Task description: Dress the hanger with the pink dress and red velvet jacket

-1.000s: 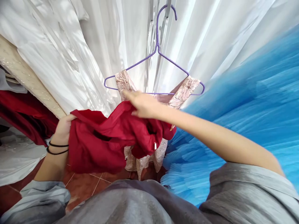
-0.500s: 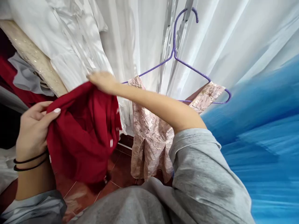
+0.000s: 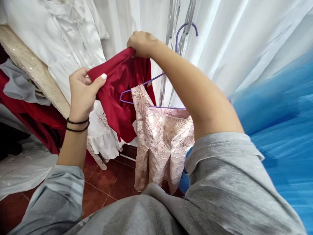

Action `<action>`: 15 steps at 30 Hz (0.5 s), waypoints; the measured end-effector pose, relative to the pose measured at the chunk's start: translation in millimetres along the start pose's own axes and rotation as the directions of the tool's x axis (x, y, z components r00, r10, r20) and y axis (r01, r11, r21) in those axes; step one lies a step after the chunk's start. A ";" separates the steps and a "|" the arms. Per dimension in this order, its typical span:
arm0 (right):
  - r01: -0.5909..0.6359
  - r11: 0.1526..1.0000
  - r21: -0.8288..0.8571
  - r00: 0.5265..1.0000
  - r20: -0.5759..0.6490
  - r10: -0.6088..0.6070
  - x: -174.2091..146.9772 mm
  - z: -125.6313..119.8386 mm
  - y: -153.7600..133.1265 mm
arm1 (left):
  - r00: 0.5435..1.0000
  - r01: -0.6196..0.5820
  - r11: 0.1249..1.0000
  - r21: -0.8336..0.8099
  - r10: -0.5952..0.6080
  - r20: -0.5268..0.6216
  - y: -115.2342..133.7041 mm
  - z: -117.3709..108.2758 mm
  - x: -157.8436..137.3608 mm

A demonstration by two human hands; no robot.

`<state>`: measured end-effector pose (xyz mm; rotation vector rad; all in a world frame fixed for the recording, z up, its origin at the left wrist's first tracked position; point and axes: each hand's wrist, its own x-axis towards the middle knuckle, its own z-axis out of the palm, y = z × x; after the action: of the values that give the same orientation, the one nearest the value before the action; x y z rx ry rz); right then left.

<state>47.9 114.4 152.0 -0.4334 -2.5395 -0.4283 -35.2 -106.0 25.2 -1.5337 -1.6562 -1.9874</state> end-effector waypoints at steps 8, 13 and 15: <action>-0.059 0.869 -0.492 0.868 0.405 0.288 -19.5 -17.3 13.8 | 0.963 -0.029 0.999 -0.022 0.034 0.267 -7.4 67.6 6.2; 0.040 0.879 -0.476 0.777 0.568 0.272 -44.5 1.5 -12.3 | 0.949 -0.203 0.928 0.312 0.107 0.297 -36.7 79.8 6.9; -0.003 0.921 -0.390 0.801 0.551 0.236 -51.0 7.7 -15.8 | 0.940 -0.231 0.881 0.413 0.093 0.328 -40.1 83.2 0.0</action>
<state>79.8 92.0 114.8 -1.0084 -2.9984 -0.8453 -11.5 -24.5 -11.3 -1.7722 -1.8478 -1.2134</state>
